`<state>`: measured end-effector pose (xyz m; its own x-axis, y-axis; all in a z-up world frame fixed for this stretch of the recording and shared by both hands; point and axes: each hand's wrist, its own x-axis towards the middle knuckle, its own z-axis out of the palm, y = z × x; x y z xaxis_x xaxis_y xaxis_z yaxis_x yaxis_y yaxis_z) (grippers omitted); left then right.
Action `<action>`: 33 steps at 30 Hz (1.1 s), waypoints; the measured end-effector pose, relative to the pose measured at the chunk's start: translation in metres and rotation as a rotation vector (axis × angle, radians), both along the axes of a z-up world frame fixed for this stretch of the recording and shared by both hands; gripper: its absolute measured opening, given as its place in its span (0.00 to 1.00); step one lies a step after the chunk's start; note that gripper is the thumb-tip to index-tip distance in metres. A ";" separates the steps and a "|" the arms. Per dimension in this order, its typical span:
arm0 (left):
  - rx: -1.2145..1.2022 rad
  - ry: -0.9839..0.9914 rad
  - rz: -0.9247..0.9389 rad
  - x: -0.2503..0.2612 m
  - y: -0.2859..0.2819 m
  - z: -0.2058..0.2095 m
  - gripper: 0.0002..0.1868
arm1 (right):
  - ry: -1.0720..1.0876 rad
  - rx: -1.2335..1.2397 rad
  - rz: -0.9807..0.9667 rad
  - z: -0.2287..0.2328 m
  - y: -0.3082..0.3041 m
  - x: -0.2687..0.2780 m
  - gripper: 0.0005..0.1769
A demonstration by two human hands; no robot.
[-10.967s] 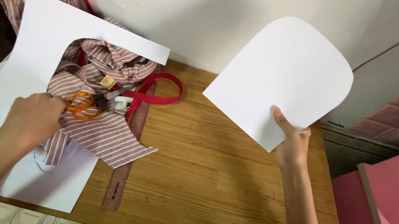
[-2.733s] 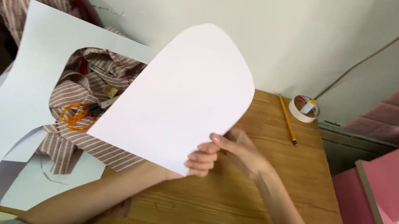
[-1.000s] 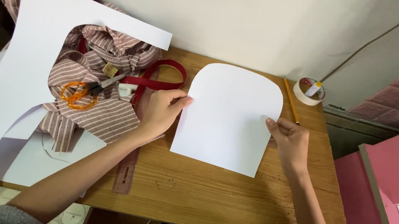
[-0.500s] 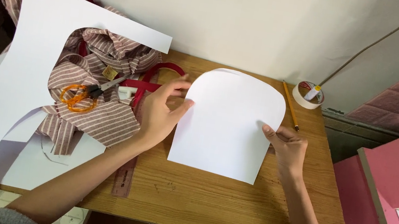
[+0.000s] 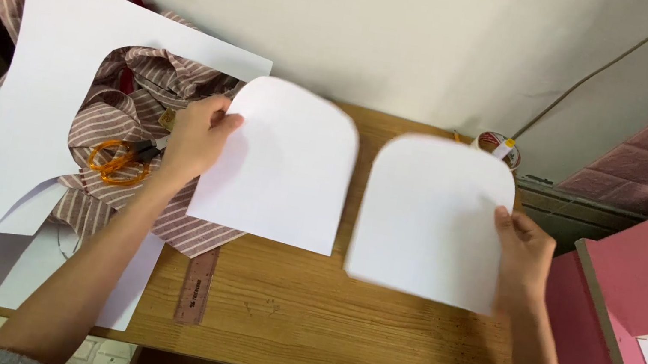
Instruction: Cutting a paper template and using it to cut a specific shape out of striped fabric using scissors.
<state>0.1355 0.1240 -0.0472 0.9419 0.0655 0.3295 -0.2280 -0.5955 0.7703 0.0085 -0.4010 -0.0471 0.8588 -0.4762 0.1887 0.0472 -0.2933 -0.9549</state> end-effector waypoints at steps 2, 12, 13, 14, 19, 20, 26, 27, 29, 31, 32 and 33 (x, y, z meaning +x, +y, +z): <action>0.163 0.082 0.020 0.001 0.004 -0.003 0.09 | 0.082 -0.104 0.015 0.001 -0.014 -0.006 0.12; 0.220 0.441 -0.274 -0.064 -0.058 0.038 0.30 | 0.386 -0.591 -0.114 -0.002 -0.025 -0.008 0.21; 0.371 0.456 -0.244 -0.070 -0.062 0.044 0.32 | 0.503 -0.791 -0.170 0.010 -0.012 -0.012 0.23; 0.522 0.470 -0.214 -0.076 -0.065 0.050 0.34 | 0.617 -0.991 -0.226 0.022 0.002 -0.017 0.25; 0.629 0.126 -0.013 -0.054 -0.011 0.054 0.26 | 0.180 -1.175 -0.195 0.018 0.030 -0.019 0.22; 0.590 -0.089 0.126 -0.052 0.007 0.057 0.18 | 0.071 -1.131 -0.124 0.026 0.045 -0.022 0.20; 0.629 0.100 0.456 -0.041 0.174 0.051 0.47 | -0.234 -0.972 0.379 0.040 0.152 0.000 0.15; 0.630 0.102 0.466 -0.052 0.191 0.054 0.47 | -0.240 -0.970 0.387 0.046 0.174 0.001 0.15; 0.459 0.311 0.564 -0.073 0.225 0.060 0.55 | -0.300 -0.912 0.639 0.056 0.218 0.002 0.14; 0.313 0.414 0.540 -0.087 0.236 0.067 0.55 | -0.349 -0.901 0.742 0.056 0.252 0.008 0.12; 0.164 0.510 0.503 -0.094 0.242 0.071 0.55 | -0.393 -0.891 0.837 0.056 0.269 0.010 0.10; 0.164 0.511 0.511 -0.106 0.240 0.077 0.55 | -0.398 -0.887 0.844 0.052 0.284 0.014 0.10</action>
<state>0.0298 0.3638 0.0294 0.8456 0.5246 -0.0984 0.4716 -0.6479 0.5982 0.0221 -0.1172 0.0046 0.6431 0.6038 0.4710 0.7630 -0.5577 -0.3268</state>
